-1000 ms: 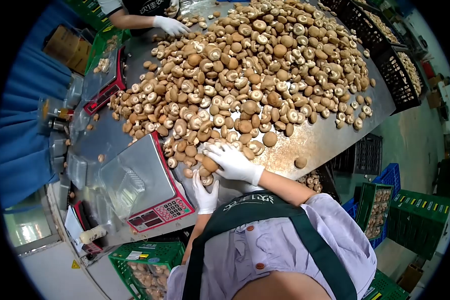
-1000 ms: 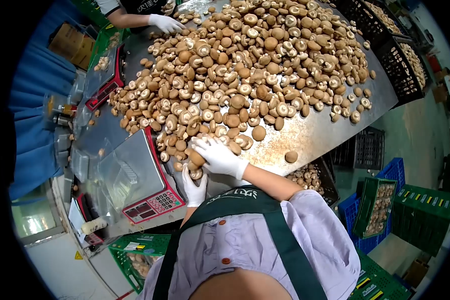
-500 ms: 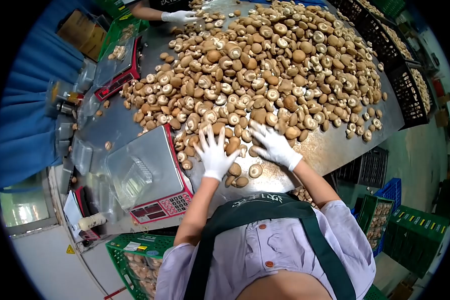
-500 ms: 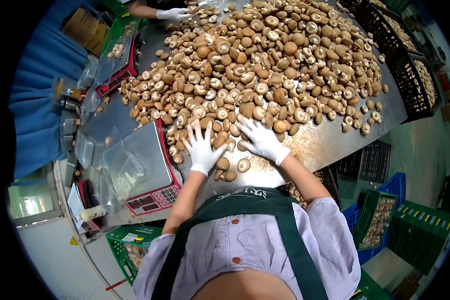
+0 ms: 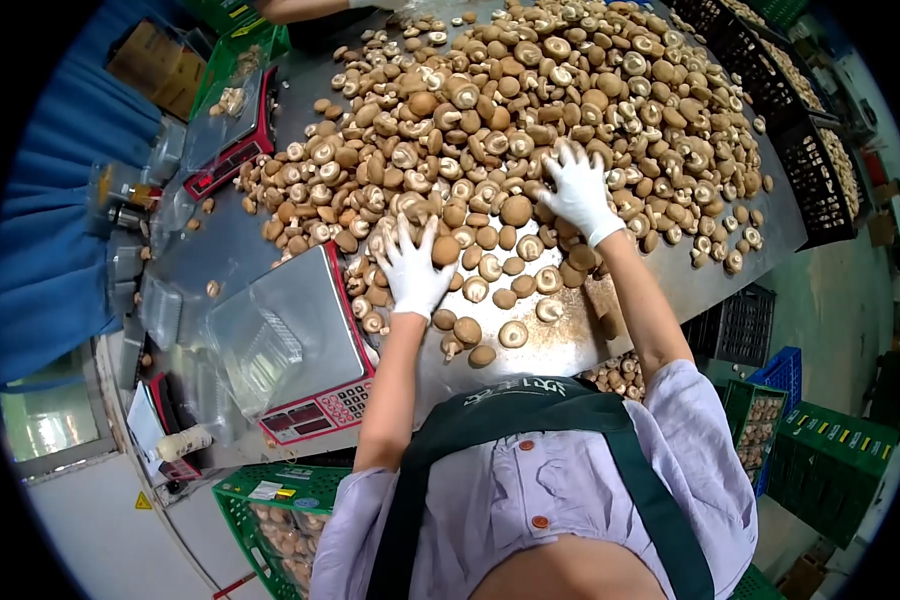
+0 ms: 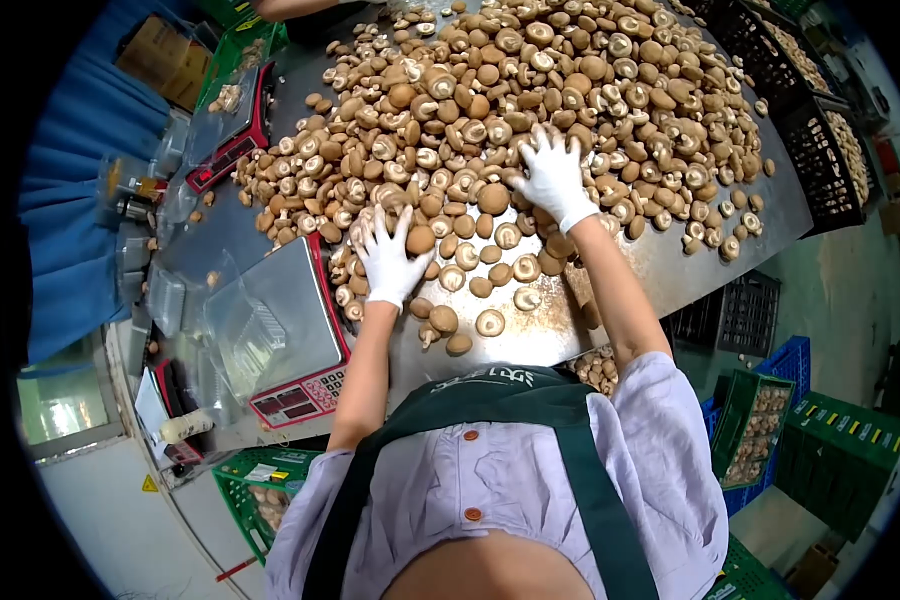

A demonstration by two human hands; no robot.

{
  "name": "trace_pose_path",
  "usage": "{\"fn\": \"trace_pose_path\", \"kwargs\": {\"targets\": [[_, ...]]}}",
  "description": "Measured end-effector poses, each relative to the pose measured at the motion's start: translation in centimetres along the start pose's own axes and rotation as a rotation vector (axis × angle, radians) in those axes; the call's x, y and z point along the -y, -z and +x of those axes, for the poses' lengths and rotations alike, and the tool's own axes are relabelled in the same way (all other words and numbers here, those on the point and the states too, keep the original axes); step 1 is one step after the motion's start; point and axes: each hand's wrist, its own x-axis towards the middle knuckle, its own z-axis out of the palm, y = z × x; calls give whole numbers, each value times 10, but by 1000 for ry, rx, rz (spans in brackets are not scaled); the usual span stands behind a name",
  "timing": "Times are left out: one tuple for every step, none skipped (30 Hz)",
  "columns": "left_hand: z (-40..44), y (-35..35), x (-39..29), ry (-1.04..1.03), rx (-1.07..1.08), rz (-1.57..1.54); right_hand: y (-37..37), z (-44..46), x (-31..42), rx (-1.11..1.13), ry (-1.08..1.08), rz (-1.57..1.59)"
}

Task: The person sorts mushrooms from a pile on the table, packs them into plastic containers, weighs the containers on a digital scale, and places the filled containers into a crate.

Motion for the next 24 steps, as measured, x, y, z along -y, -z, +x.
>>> {"fn": "trace_pose_path", "kwargs": {"targets": [[-10, 1, 0, 4, 3, 2, -9, -9, 9, 0, 20, 56], [-21, 1, 1, 8, 5, 5, -18, -20, 18, 0, 39, 113], [-31, 3, 1, 6, 4, -13, -14, -33, 31, 69, 94, 149], [-41, 4, 1, 5, 2, -30, -17, -45, 38, -15, 185, 98], [-53, 4, 1, 22, 38, -62, -19, -54, 44, -18, 155, 210], [-65, 5, 0, 40, 74, -93, -19, -63, 49, -20, 125, 322], [-78, 7, -4, 31, 77, -8, -17, -73, 52, 19, 138, 287], [-89, 6, -4, -6, 88, 42, -16, -83, 53, 56, 148, 251], [-98, 5, -4, -17, 124, 64, -13, -90, 55, 69, 151, 282], [-108, 4, -5, -24, 163, 84, -9, -97, 56, -3, 197, 304], [-117, 5, -6, -56, 95, 53, -5, -103, 59, 24, 198, 327], [-123, 3, -3, -98, 36, -38, 0, -109, 62, 53, 198, 352], [-132, 4, -2, -108, 50, -70, 4, -115, 66, 55, 195, 398], [-139, 5, -1, -119, 65, -103, 6, -122, 69, 67, 165, 516], [-145, 6, 1, -116, 66, -135, 10, -129, 71, 58, 165, 501], [-150, 7, 3, -113, 67, -133, 14, -135, 72, 48, 166, 486], [-155, 6, 7, -147, 50, -164, 15, -141, 72, 50, 170, 490], [-159, 4, 9, -180, 31, -194, 15, -148, 71, 46, 165, 504], [-161, 2, 12, -204, 14, -202, 16, -153, 70, 40, 160, 518], [-162, 0, 13, -219, -2, -193, 16, -158, 71, 37, 164, 523], [-161, 0, 13, -207, -24, -224, 18, -162, 70, 42, 150, 547], [-159, 1, 13, -195, -45, -256, 18, -164, 70, 48, 134, 571], [-154, 1, 12, -176, -101, -260, 18, -162, 69, 27, 114, 591], [-146, 2, 11, -158, -156, -265, 12, -160, 69, -37, 101, 563]]}}
